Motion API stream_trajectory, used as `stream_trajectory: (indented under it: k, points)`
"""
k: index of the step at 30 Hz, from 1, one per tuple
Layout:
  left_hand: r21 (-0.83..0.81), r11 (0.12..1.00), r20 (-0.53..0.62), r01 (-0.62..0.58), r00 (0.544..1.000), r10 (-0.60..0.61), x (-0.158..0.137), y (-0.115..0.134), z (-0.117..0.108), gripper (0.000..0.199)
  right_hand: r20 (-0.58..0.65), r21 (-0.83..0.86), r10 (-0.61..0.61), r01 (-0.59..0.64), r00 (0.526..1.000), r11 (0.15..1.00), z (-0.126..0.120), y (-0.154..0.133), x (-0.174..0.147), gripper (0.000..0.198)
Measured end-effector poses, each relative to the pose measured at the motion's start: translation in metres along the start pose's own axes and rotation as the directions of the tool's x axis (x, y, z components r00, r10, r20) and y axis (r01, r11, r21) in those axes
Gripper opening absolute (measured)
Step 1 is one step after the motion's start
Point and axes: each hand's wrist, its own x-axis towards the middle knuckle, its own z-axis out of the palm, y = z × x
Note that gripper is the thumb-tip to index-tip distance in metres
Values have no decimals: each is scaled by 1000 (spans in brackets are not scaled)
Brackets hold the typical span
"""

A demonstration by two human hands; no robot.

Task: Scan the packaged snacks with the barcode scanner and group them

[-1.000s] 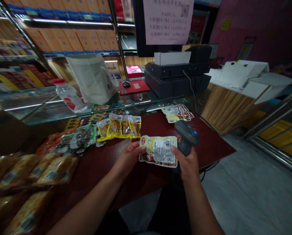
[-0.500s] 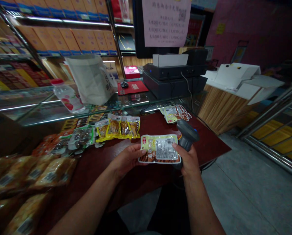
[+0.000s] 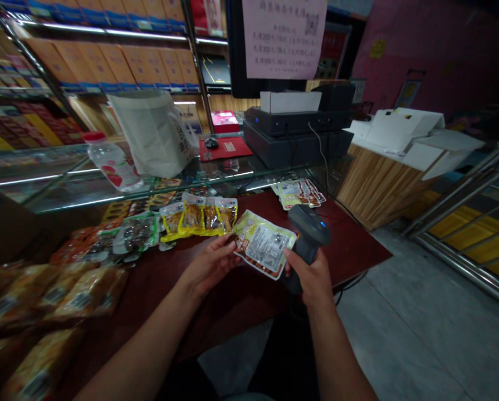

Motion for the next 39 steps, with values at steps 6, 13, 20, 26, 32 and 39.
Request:
stream_trajectory:
  k: [6, 13, 20, 26, 32, 39]
  points:
    - [74, 996, -44, -43, 998, 47, -2, 5, 5, 32, 6, -40, -4, 4, 1000, 999, 2, 5, -6, 34]
    - [275, 954, -19, -119, 991, 129, -8, 11, 12, 54, 73, -185, -2, 16, 997, 983, -14, -3, -3, 32]
    - [487, 869, 186, -85, 982, -8, -12, 9, 5, 30, 240, -357, -23, 110, 971, 928, -25, -41, 27, 30]
    - [560, 829, 242, 12, 954, -177, -16, 1, 3, 26, 332, -417, -48, 192, 942, 888, -15, -66, 43, 30]
    - [486, 870, 271, 78, 933, -235, -15, -8, 6, 29, 343, -366, -67, 199, 937, 909, -7, -71, 49, 31]
    - [445, 892, 297, 86, 925, -238, -16, -12, 12, 34, 402, -290, 99, 25, 911, 957, -8, -66, 59, 43]
